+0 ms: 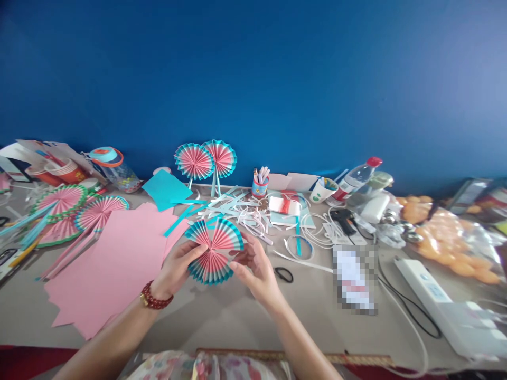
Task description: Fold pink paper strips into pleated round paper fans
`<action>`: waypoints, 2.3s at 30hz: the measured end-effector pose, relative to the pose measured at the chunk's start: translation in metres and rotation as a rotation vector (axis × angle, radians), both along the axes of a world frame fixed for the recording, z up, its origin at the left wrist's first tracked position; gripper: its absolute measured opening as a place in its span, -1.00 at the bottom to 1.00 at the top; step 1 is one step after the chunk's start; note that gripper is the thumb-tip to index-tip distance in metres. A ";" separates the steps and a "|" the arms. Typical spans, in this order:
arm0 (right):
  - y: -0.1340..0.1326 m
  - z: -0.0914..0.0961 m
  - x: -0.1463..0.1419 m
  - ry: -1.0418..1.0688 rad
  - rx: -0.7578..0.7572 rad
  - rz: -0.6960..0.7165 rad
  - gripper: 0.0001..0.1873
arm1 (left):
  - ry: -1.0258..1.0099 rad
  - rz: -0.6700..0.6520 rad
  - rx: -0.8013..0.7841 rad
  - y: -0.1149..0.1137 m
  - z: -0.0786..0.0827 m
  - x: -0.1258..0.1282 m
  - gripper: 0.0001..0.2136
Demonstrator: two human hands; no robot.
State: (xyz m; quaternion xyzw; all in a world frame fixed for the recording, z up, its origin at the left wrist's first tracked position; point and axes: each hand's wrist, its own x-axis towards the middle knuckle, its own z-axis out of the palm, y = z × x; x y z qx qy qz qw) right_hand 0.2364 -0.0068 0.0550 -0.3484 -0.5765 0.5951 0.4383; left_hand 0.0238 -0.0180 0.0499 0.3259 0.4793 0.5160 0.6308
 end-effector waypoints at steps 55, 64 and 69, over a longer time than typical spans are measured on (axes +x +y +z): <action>0.007 0.005 0.000 0.031 -0.324 -0.149 -0.41 | -0.196 -0.223 -0.044 -0.007 0.014 -0.005 -0.77; 0.007 0.000 0.002 -0.019 -0.241 -0.156 -0.46 | -0.127 -0.174 -0.050 -0.009 0.008 -0.007 -0.73; 0.011 -0.008 0.009 -0.104 0.040 -0.161 -0.48 | 0.207 -0.173 0.125 -0.008 0.000 -0.009 -0.78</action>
